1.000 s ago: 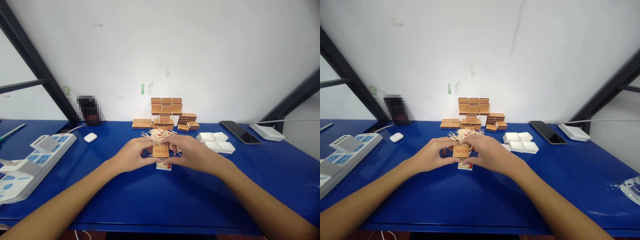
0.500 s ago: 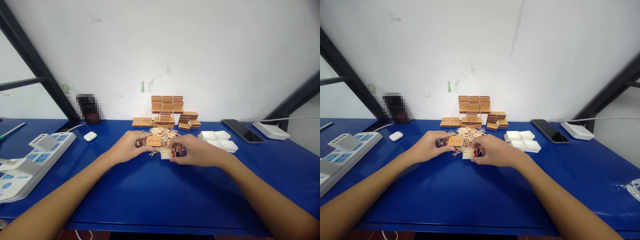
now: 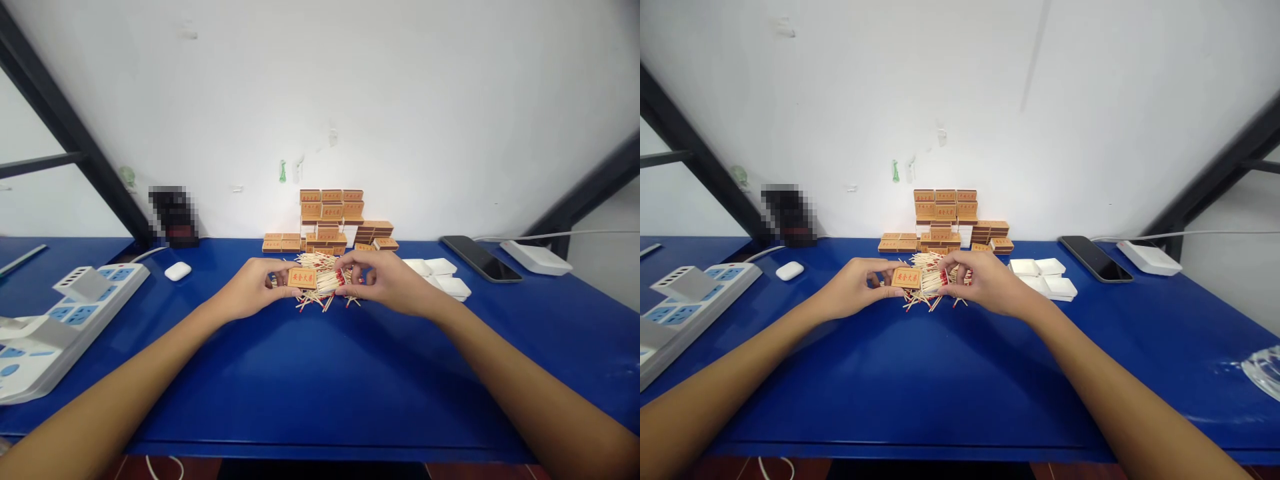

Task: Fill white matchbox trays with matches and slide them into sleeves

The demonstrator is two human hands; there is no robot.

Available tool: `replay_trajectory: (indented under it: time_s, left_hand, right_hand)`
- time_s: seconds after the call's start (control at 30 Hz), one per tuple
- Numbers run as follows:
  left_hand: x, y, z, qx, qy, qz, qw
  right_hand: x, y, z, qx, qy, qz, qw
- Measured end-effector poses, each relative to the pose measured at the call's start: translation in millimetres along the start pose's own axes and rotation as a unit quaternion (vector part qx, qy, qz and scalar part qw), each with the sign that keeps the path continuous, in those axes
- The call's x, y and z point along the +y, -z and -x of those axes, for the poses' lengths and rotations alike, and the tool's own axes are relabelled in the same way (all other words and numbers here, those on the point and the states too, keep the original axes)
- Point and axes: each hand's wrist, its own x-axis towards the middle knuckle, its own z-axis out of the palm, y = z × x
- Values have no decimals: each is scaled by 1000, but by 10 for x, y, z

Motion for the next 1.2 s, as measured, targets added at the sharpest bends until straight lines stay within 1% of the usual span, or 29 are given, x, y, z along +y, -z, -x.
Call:
replay_trajectory:
  time_s: [0.1, 0.33, 0.57, 0.8, 1.0, 1.2]
  left_hand:
    - [-25, 5, -4, 5, 19, 31, 999]
    - [6, 26, -6, -26, 44, 89, 995]
    - [2, 79, -22, -57, 70, 169, 981]
    - [-21, 62, -18, -39, 73, 232, 969]
    - [-2, 29, -15, -31, 119, 305, 945]
    - [52, 5, -15, -9, 143, 355, 924]
  right_hand:
    - [10, -4, -5, 9, -11, -27, 1000]
    - [42, -73, -4, 27, -13, -52, 998]
    - [5, -117, -16, 69, -18, -70, 995]
    - [-36, -152, -26, 102, -31, -97, 990]
    - [-29, -193, -23, 139, -27, -102, 985]
    - [-85, -211, -9, 168, -36, -105, 980]
